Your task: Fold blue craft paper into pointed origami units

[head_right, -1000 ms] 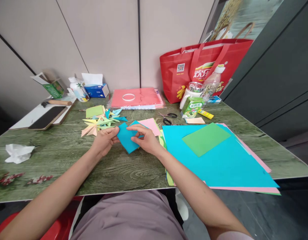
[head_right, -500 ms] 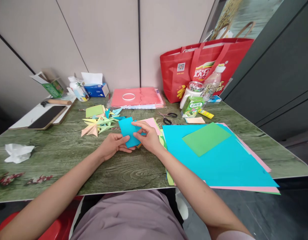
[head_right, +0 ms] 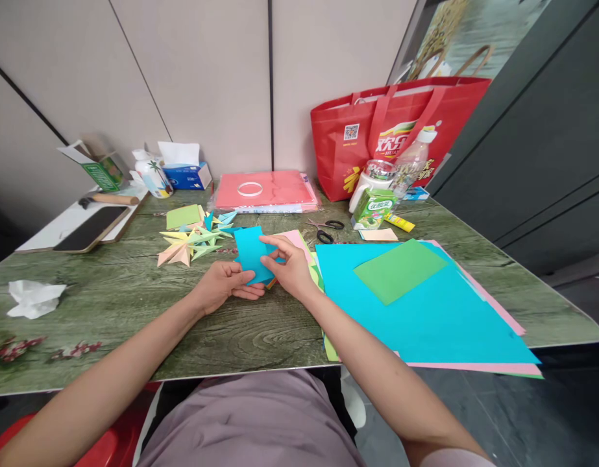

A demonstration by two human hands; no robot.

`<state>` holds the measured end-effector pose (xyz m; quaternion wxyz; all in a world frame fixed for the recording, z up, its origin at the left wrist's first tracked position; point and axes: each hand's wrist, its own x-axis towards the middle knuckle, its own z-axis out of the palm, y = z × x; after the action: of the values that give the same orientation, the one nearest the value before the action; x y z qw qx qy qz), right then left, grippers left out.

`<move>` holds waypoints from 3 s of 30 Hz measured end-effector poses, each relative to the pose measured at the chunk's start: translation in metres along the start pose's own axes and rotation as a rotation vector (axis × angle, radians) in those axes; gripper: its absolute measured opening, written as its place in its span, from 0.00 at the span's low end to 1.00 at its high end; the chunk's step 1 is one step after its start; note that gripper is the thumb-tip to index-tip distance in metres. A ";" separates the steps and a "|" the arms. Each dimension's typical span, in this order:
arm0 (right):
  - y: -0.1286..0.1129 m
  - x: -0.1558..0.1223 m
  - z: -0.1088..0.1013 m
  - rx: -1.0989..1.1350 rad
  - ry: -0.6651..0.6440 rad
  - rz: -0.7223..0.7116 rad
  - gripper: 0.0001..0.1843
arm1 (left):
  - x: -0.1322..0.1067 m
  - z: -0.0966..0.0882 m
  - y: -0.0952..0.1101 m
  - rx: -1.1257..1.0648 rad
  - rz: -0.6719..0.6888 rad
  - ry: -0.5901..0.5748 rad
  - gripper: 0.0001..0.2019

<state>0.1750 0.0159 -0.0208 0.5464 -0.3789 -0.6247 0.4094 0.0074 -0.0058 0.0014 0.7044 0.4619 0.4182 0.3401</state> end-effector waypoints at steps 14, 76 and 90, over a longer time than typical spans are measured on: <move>-0.008 -0.004 0.004 0.042 -0.049 0.111 0.30 | 0.006 -0.005 -0.003 -0.018 0.233 0.153 0.13; -0.001 0.013 -0.013 -0.107 0.108 0.175 0.16 | 0.005 -0.019 0.014 0.361 0.310 0.282 0.07; -0.007 0.009 -0.009 0.237 -0.031 0.511 0.23 | 0.004 -0.017 0.010 0.680 0.657 0.306 0.09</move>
<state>0.1830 0.0221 -0.0105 0.4562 -0.4513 -0.4650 0.6099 -0.0070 0.0067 0.0060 0.3000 0.7177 0.4364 0.4522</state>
